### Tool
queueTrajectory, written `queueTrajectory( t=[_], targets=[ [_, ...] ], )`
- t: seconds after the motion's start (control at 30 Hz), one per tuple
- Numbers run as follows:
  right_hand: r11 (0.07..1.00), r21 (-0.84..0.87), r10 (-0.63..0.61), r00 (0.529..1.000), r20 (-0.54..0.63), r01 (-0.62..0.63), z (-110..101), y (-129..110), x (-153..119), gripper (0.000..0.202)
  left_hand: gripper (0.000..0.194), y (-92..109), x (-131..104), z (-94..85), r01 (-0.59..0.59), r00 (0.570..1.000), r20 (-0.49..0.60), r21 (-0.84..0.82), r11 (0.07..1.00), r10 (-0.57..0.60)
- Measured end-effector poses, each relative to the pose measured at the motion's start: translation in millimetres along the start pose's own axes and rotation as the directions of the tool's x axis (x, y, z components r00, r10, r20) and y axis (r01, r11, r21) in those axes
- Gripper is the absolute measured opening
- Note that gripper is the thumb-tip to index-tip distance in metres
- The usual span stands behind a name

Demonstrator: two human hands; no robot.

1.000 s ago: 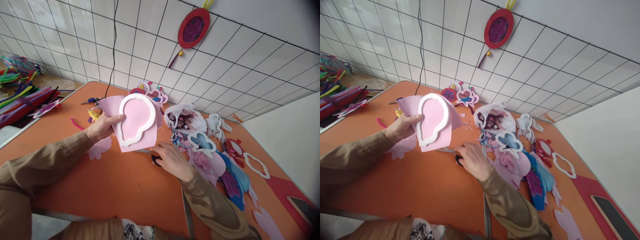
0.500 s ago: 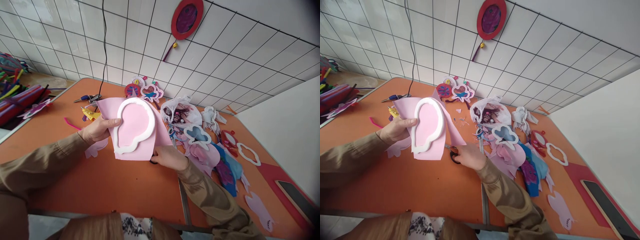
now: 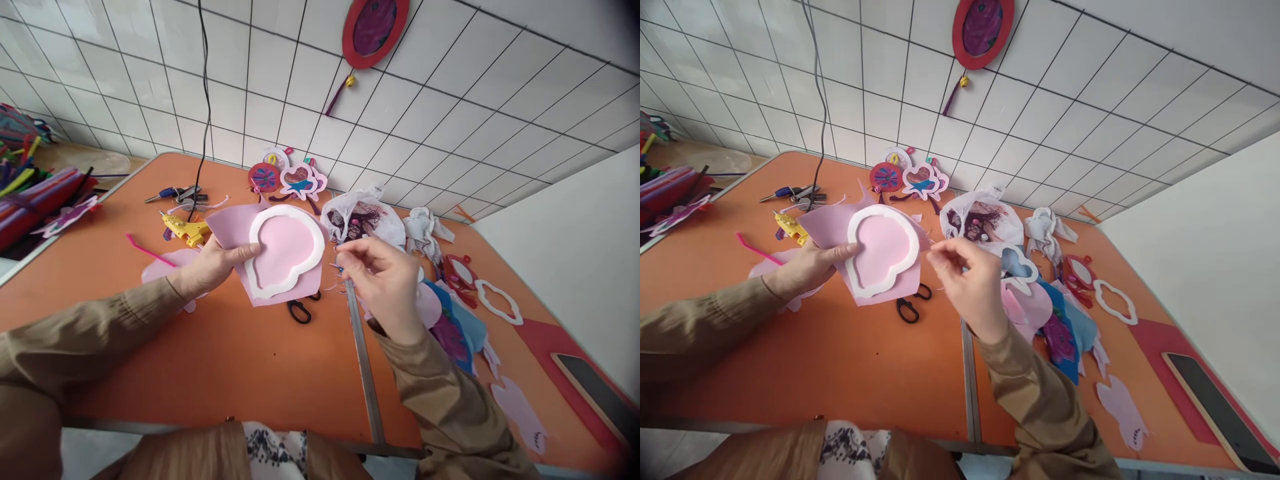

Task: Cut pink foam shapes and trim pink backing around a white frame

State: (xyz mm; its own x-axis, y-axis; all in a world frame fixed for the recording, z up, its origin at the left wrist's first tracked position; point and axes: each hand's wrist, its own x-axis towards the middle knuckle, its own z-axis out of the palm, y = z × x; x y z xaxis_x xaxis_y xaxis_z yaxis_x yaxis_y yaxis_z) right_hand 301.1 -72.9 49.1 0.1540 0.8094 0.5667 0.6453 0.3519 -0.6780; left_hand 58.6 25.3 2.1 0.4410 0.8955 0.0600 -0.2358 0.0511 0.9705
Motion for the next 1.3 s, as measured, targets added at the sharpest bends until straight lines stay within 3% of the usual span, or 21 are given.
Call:
queueTrajectory(
  t=[0.1,0.2,0.57,1.3],
  targets=[
    [0.999,-0.006,-0.054,0.997,-0.050,0.054,11,-12,-4,0.010,0.070,-1,-2,3.6,-0.031,1.000,0.002,0.063,0.998,0.030],
    [1.000,0.001,-0.031,0.998,-0.047,0.032,16,-13,-5,0.012,0.072,3,-4,7.0,-0.038,0.999,0.022,0.076,0.996,0.036],
    [0.997,-0.073,-0.024,0.999,-0.044,0.021,16,-15,-6,0.016,0.077,10,-10,8.7,-0.020,0.998,0.066,0.183,0.983,0.008],
    [0.995,-0.088,-0.049,0.998,-0.034,0.046,17,-7,-7,0.016,0.074,13,-10,8.9,-0.021,0.998,0.063,0.193,0.981,0.009]
  ],
)
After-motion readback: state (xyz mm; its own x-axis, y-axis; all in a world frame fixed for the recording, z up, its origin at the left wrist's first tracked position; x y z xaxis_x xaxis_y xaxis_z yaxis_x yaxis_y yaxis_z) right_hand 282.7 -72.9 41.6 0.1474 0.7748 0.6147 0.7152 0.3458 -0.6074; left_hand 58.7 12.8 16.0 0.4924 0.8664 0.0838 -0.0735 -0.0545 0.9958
